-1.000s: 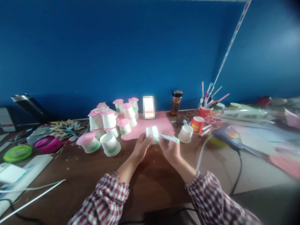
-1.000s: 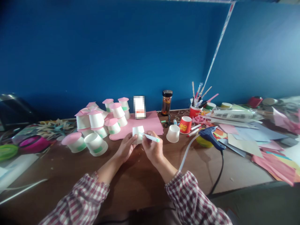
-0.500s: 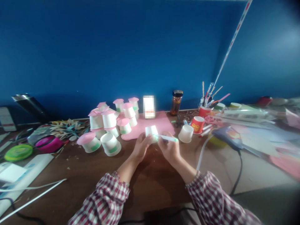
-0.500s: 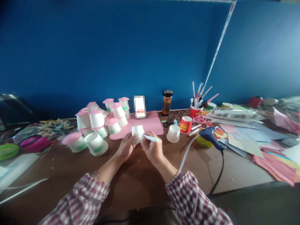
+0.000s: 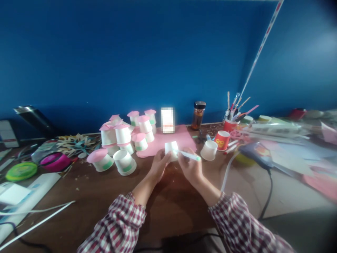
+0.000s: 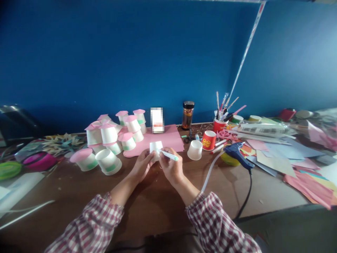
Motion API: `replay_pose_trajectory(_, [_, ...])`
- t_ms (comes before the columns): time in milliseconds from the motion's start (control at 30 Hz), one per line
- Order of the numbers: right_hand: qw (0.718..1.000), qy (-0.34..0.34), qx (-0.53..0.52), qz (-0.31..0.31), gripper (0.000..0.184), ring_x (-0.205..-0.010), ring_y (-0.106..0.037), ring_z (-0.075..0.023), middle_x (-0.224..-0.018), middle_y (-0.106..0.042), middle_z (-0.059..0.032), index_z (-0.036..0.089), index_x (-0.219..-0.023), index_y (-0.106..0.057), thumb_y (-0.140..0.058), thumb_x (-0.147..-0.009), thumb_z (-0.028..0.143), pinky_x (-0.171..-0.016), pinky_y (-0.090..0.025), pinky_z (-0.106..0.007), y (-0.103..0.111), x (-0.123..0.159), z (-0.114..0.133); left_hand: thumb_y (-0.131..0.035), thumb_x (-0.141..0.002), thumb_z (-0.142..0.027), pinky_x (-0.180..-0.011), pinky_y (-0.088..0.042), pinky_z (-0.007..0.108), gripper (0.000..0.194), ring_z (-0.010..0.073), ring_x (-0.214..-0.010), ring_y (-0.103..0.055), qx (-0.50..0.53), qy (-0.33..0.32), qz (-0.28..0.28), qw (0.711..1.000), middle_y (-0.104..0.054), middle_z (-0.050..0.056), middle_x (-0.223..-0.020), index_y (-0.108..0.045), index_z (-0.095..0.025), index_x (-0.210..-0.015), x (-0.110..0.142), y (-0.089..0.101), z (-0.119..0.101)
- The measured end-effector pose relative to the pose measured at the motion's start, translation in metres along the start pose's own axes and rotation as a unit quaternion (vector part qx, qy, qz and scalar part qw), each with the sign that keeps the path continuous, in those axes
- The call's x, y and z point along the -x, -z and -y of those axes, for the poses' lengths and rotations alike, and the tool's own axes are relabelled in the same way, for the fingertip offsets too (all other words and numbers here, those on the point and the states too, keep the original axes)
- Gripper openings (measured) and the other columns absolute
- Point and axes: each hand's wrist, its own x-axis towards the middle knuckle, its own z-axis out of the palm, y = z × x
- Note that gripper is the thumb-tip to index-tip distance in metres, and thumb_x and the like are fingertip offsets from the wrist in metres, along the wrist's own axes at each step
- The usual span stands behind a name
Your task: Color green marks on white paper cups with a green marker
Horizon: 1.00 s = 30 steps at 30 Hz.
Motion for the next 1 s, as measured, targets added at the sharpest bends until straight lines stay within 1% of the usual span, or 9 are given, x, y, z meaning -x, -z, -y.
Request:
replay_pose_trajectory(167, [1.0,0.004,-0.001,-0.001,0.02,-0.053,-0.06,-0.0133,-0.064,-0.064,-0.001,0.016,-0.09,-0.062,-0.052,-0.087,0.033,-0.051,-0.049,-0.022,-0.0012,0.0007,-0.0021,-0.071,-0.071,-0.039,-0.08,-0.047,0.033,0.038,0.0174,-0.085,-0.061,0.006,-0.003,0.005,1.0,-0.065,0.008,-0.094,-0.06,-0.014,-0.099,-0.0004,-0.0002,-0.0005])
replay_pose_trajectory(333, [1.0,0.003,0.009,0.0,0.02,-0.053,-0.06,-0.0132,-0.065,-0.064,-0.0011,0.017,-0.091,-0.062,-0.052,-0.088,0.034,-0.052,-0.048,-0.021,-0.0017,0.001,-0.003,-0.07,-0.072,-0.038,-0.081,-0.047,0.035,0.038,0.0184,-0.087,-0.061,0.0,0.0,0.001,1.0,-0.065,0.008,-0.096,-0.06,-0.015,-0.1,-0.0007,0.001,0.0009])
replay_pose_trajectory(633, [0.999,0.015,0.03,0.004,0.019,-0.051,-0.056,-0.0118,-0.061,-0.061,0.0003,0.017,-0.087,-0.061,-0.052,-0.087,0.034,-0.051,-0.046,-0.02,-0.0011,0.0008,-0.0026,-0.071,-0.071,-0.037,-0.081,-0.046,0.032,0.033,0.0148,-0.082,-0.061,0.02,0.0,-0.017,1.0,-0.064,0.005,-0.088,-0.06,-0.016,-0.094,-0.0007,-0.0001,0.0008])
replay_pose_trajectory(833, [0.999,0.022,0.038,0.002,0.019,-0.052,-0.054,-0.0114,-0.061,-0.059,0.0006,0.016,-0.084,-0.061,-0.053,-0.087,0.033,-0.053,-0.045,-0.02,-0.0016,0.0006,-0.0023,-0.075,-0.066,-0.035,-0.079,-0.046,0.032,0.034,0.0165,-0.08,-0.061,0.037,0.002,-0.029,0.999,-0.065,0.005,-0.081,-0.062,-0.015,-0.091,-0.0005,-0.0017,-0.0007])
replay_pose_trajectory(1000, [0.999,0.032,0.037,0.002,0.018,-0.053,-0.054,-0.0111,-0.064,-0.06,0.0002,0.016,-0.083,-0.061,-0.054,-0.086,0.032,-0.055,-0.045,-0.02,-0.0014,0.0006,-0.0022,-0.074,-0.067,-0.036,-0.079,-0.046,0.033,0.033,0.0179,-0.082,-0.062,0.031,-0.001,-0.028,0.999,-0.065,0.005,-0.08,-0.062,-0.015,-0.09,0.0,-0.0022,-0.002])
